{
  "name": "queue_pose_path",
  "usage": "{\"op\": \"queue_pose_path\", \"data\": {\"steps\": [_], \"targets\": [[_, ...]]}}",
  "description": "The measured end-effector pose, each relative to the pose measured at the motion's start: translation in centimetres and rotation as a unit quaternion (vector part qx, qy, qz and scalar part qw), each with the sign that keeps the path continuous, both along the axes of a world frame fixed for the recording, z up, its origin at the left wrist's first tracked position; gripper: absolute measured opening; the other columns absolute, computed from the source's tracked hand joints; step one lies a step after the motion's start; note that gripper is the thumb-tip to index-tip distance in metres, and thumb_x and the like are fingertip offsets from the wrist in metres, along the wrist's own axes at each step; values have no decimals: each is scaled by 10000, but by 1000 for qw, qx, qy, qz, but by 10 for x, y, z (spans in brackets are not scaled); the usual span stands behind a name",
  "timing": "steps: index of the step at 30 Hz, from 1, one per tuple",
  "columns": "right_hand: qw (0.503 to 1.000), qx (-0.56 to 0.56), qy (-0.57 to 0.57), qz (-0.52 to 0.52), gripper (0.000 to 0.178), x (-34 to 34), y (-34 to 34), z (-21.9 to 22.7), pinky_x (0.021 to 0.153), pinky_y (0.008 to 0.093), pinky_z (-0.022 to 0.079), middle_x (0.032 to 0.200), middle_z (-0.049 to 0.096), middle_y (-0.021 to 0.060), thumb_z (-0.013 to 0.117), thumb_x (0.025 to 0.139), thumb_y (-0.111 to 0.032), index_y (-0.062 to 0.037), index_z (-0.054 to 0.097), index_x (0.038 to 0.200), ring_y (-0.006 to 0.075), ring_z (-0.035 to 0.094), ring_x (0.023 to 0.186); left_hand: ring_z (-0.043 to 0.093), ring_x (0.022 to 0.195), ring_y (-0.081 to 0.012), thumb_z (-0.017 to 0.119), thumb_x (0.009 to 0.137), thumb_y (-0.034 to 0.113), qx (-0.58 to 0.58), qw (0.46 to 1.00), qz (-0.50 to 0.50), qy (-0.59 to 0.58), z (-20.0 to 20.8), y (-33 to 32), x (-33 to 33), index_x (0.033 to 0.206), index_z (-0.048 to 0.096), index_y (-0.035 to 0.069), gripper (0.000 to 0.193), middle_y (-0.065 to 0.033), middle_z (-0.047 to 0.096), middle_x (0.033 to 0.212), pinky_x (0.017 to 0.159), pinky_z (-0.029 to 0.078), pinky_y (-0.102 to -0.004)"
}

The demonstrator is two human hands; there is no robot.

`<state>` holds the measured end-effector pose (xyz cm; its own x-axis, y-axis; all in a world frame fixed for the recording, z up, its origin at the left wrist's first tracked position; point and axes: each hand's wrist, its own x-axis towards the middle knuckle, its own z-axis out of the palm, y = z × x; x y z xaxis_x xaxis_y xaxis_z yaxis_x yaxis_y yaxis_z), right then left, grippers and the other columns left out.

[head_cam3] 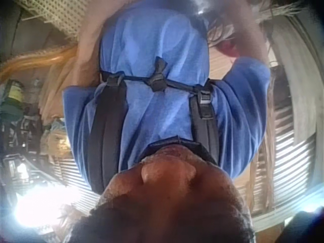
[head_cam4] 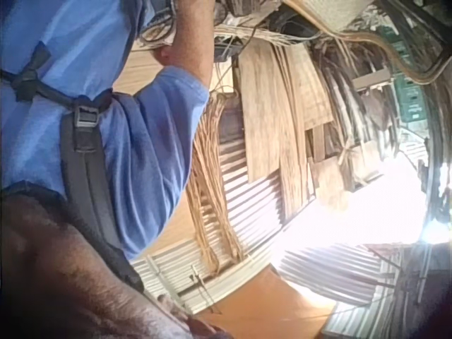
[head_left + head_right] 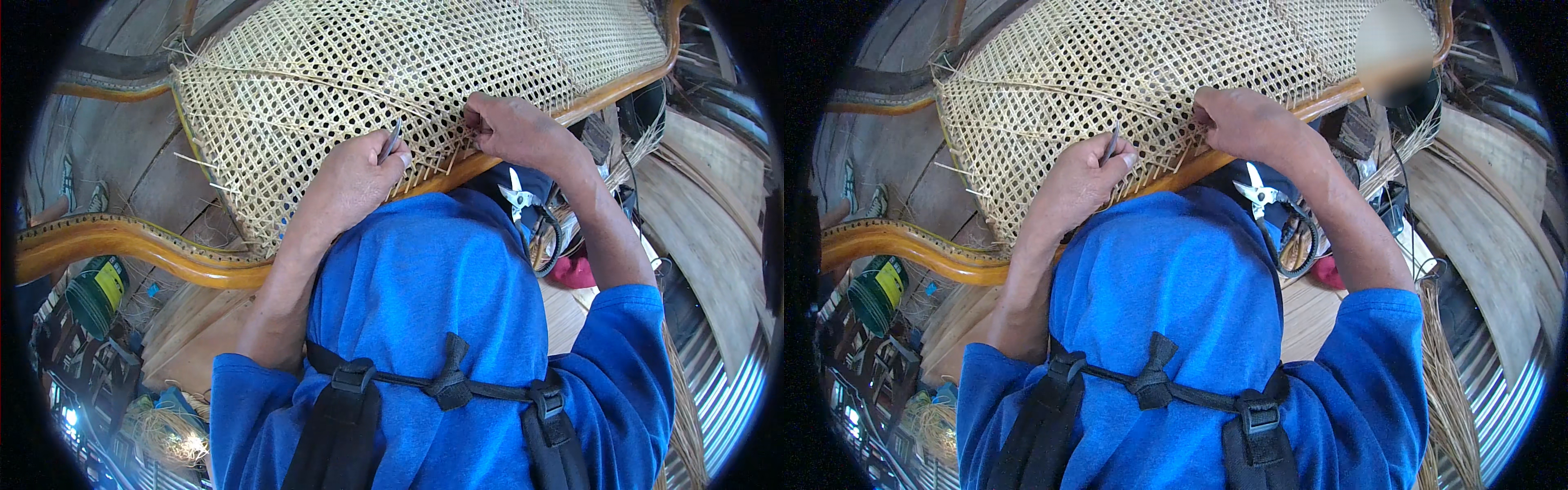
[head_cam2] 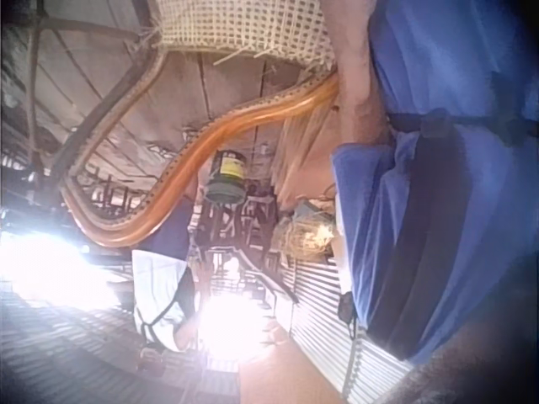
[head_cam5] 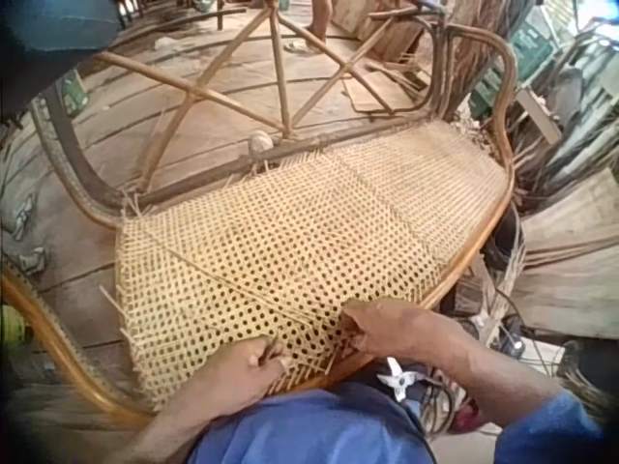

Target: Weaving rattan strips into a chair frame to create or repair a seat surface.

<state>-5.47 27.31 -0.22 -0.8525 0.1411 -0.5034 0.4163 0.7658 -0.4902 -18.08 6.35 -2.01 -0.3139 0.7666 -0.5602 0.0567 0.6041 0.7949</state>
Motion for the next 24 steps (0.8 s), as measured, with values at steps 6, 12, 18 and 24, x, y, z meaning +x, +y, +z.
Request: {"op": "queue_pose_path", "data": {"steps": [6,12,18,24], "targets": [[1000,-20,-21,-10,257,-4,0,-3,694,405,494,832,646,153,609,753,-80,-28,557,999,319,641,795,579,593,-208,558,857,233,-12,1000,0,-22,3,0,-1,927,632,3,252,-125,610,672,607,464,-343],[999,-35,-2,-35,269,3,-2,-1,743,455,479,879,648,184,587,755,-125,-47,566,1012,371,627,863,476,515,-83,571,882,219,-24,997,19,-67,2,2,-2,918,624,-4,232,-23,537,598,499,394,-273],[997,-27,14,-67,263,8,-5,-4,737,445,492,887,649,165,574,774,-92,-47,567,1032,341,639,853,428,496,-35,585,916,205,-28,997,36,-70,0,2,1,969,607,17,196,38,514,684,466,363,-191],[990,-65,98,-77,244,21,8,-8,657,386,485,795,620,138,580,760,-92,-33,573,997,293,623,745,430,496,-31,578,916,195,-45,995,46,-73,9,9,8,961,601,19,183,40,505,683,461,360,-189]]}}
